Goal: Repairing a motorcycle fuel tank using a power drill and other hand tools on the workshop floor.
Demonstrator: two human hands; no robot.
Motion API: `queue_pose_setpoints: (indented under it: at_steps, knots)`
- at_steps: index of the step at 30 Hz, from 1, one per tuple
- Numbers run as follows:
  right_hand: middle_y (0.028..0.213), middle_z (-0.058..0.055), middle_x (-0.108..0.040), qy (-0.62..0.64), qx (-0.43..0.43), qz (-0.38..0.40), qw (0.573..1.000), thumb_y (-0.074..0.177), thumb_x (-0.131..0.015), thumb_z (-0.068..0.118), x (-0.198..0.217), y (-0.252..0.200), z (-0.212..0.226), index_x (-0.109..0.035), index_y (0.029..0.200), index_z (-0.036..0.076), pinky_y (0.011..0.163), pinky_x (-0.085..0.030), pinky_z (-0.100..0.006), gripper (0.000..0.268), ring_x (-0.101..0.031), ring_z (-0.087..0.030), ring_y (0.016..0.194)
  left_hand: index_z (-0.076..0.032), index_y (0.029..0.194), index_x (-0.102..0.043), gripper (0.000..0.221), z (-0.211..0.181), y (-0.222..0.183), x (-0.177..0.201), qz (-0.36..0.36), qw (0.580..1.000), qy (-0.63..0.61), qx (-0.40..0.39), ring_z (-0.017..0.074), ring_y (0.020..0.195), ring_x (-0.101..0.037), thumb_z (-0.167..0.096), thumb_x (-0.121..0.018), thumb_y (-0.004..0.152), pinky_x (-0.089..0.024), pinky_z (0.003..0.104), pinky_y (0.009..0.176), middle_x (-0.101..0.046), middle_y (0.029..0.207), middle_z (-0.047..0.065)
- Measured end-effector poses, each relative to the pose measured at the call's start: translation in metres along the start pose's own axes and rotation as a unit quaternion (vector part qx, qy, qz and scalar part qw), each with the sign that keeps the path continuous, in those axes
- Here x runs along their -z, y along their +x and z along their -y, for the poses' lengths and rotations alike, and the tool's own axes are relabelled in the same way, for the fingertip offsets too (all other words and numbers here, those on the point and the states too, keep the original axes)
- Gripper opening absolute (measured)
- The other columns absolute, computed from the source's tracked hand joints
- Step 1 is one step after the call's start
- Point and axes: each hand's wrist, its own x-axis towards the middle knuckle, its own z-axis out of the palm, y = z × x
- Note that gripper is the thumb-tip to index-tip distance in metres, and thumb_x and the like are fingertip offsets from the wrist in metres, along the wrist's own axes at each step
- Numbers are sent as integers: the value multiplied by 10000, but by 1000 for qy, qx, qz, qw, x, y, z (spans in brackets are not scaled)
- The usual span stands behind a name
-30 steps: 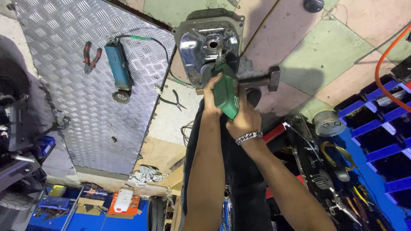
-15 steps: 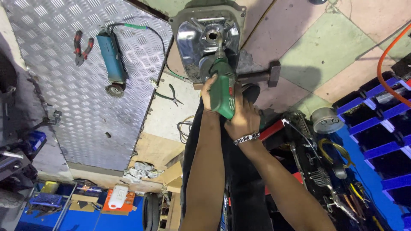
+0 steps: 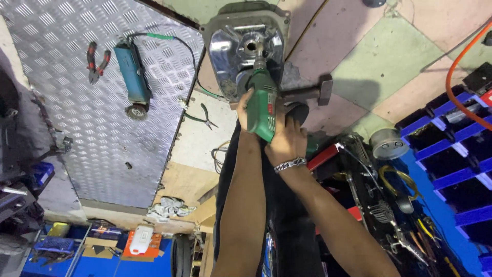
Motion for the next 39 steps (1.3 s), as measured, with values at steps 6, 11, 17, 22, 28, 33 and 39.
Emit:
queue_pose_setpoints:
  at_steps: [6,11,17,22,28,33,39]
  knots:
    - [1113,-92,-595,-49,-27,79,995,642,-764,265,-11,2,3,-330,1506,159,877,-485,-488,973,-587,-315,1053,-105,890,-804,84,-2,2,8,-2,997,-64,34,191,848,-750,-158,-777,831,-553,327,904,-790,900,84]
    - [1229,-188,-611,2,-34,111,993,688,-798,174,27,2,14,-233,1577,66,975,-480,-523,1059,-588,-379,1152,-72,841,-783,24,1,15,23,8,995,-94,39,214,827,-750,-92,-783,828,-538,355,903,-781,866,103]
    - [1165,-110,-612,-21,-32,70,997,617,-760,278,-21,-6,4,-310,1537,143,935,-460,-515,1033,-586,-336,1090,-105,835,-796,46,1,-4,10,-25,998,-56,-5,142,807,-730,-102,-790,790,-537,300,886,-769,833,60]
    - [1147,-148,-630,19,-27,28,999,587,-795,200,-20,-10,6,-320,1544,102,881,-500,-501,1073,-610,-354,1063,-97,841,-793,55,-6,-1,12,-12,998,-66,17,194,841,-734,-112,-773,792,-530,343,898,-768,854,89]
    - [1162,-205,-651,87,-46,35,995,612,-799,105,-3,-11,13,-259,1578,40,917,-505,-520,1109,-629,-402,1086,-81,814,-781,30,-1,20,30,34,999,19,27,195,731,-741,-99,-784,790,-580,310,778,-767,815,98]
    - [1146,-194,-661,49,-14,5,999,601,-811,123,-3,-15,6,-310,1568,22,947,-505,-487,1094,-640,-381,1081,-72,877,-775,84,0,10,29,52,998,-3,29,193,722,-756,-92,-764,797,-599,297,748,-776,830,126]
    - [1175,-128,-643,22,0,9,1000,562,-807,242,-14,4,3,-292,1578,84,886,-538,-470,1150,-629,-324,1081,-74,928,-779,150,-25,-42,-29,84,994,-56,51,245,748,-751,-153,-761,803,-585,348,775,-770,855,138]
